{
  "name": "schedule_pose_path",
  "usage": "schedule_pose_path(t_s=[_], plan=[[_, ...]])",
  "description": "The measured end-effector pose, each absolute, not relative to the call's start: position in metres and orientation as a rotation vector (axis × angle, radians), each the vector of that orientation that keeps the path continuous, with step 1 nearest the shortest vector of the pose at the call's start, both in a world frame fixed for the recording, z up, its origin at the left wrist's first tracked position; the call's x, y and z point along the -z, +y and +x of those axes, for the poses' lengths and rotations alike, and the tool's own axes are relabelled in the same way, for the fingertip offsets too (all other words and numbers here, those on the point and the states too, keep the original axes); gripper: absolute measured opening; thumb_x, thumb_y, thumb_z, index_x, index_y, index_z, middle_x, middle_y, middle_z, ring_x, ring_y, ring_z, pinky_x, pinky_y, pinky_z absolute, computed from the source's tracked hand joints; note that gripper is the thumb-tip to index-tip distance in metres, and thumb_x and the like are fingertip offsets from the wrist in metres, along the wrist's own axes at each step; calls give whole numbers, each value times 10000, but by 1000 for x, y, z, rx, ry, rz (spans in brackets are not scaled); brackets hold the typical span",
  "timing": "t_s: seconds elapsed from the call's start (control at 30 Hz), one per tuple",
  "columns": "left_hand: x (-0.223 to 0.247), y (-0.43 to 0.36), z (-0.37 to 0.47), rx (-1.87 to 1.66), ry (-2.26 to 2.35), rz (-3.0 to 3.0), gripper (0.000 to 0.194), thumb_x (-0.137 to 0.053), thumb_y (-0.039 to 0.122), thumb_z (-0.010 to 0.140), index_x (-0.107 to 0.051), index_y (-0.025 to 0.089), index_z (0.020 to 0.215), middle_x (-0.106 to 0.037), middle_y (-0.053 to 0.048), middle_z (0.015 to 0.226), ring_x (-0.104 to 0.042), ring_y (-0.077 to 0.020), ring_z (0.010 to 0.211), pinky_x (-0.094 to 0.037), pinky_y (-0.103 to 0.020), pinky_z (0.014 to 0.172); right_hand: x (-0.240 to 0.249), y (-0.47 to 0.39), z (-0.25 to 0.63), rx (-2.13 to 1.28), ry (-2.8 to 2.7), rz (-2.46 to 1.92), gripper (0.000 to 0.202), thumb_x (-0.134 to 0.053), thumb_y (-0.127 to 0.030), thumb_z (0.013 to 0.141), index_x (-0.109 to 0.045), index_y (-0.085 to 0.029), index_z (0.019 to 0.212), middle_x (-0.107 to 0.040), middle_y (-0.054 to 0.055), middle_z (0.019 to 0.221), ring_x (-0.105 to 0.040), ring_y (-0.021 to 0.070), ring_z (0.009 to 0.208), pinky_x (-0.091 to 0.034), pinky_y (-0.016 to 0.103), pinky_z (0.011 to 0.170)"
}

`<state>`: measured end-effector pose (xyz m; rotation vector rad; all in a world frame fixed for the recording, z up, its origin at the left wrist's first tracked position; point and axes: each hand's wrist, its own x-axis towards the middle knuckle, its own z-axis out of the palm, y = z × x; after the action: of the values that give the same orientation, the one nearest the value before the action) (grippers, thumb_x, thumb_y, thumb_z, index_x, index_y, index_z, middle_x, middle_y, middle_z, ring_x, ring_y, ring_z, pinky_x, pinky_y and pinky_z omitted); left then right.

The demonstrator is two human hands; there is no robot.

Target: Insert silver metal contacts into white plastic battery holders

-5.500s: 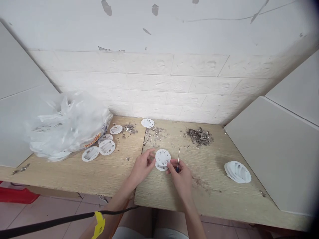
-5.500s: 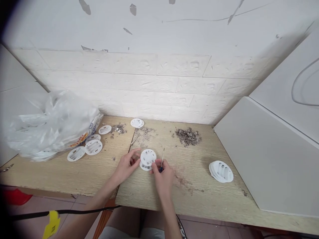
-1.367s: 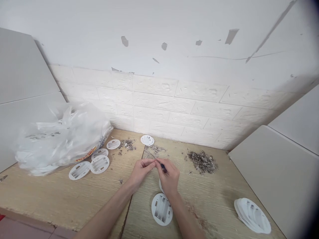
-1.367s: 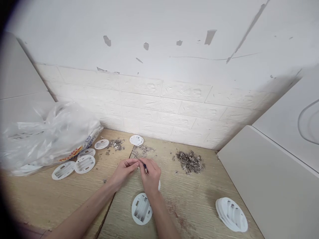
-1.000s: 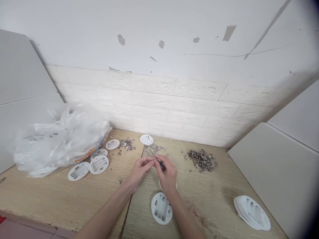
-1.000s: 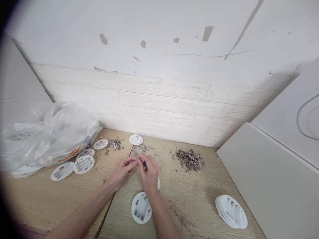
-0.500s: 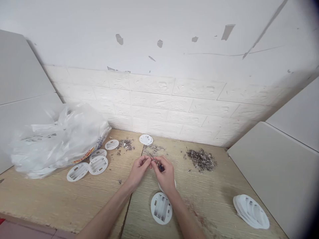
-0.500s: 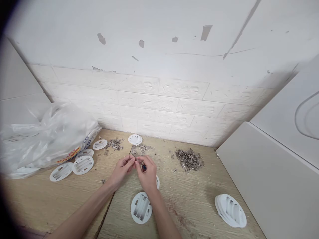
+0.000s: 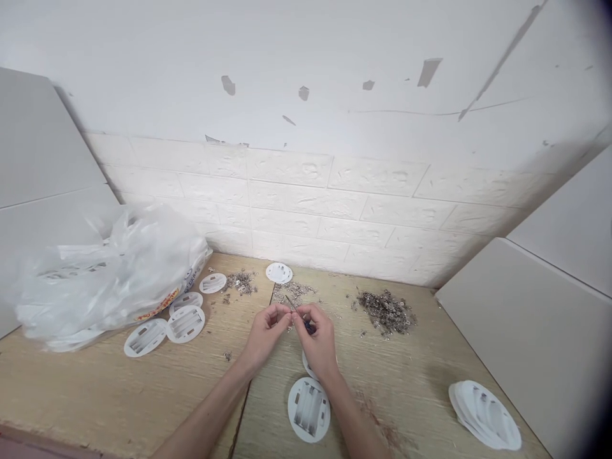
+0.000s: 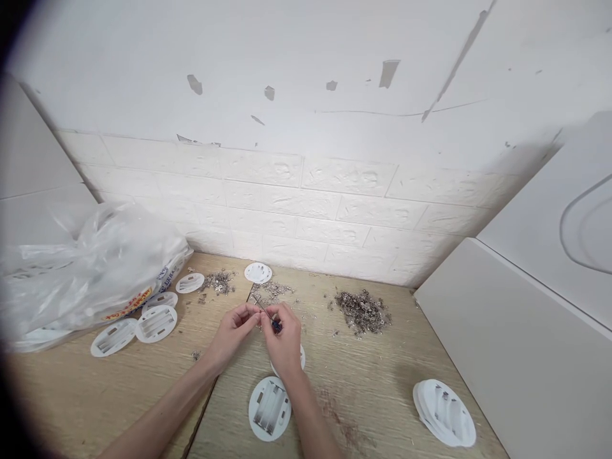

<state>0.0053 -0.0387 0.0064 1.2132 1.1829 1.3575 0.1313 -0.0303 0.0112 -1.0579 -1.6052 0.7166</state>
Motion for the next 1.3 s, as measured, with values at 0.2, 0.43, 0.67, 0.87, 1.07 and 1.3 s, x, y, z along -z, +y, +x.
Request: schedule_pose_path(t_s=[0.2,0.43,0.67,0.87,1.07,1.3], plan=[[-3,-38,4,-1398,1201,1270,220,-638,357,758,-622,149,828,-621,-19,769,-540,-127,716,-423,-241,669,-13,-30,131,-789,-1577,-1042,183,-541,-320,836,-618,-170,762,-626,26,722,-563,141,669,-417,234,581],[-11,-45,6,-1464,1256,1472,163,-595,319,799,-646,168,833,-576,-23,769,-508,-120,687,-400,-212,567,-8,-26,129,-1100,-1379,-966,220,-609,-371,780,-615,-156,733,-587,3,628,-482,105,558,-387,220,516],[-8,-46,4,-1490,1302,1622,141,-573,302,831,-634,175,827,-617,-25,784,-522,-111,666,-402,-211,567,-11,-22,129,-1407,-1175,-926,323,-720,-455,654,-623,-153,714,-525,-27,556,-373,65,461,-287,206,418],[-8,-48,3,-1536,1285,1758,107,-547,247,855,-621,182,813,-637,-25,852,-554,-107,712,-399,-204,573,-13,-20,133,-1514,-1127,-953,395,-756,-493,602,-622,-149,742,-481,-48,513,-314,48,433,-184,206,401],[-10,-48,3,-1582,1298,1827,96,-566,238,849,-652,196,845,-598,-26,894,-521,-90,668,-409,-205,577,-17,-21,139,-1651,-1215,-935,396,-696,-522,677,-586,-143,653,-383,-72,423,-229,34,396,-111,219,406],[-8,-47,3,-1579,1298,1842,116,-577,243,843,-674,205,893,-598,-25,878,-492,-78,615,-413,-207,575,-21,-22,141,-1696,-1092,-901,351,-762,-445,610,-614,-141,702,-480,-42,537,-265,34,432,-95,222,409]])
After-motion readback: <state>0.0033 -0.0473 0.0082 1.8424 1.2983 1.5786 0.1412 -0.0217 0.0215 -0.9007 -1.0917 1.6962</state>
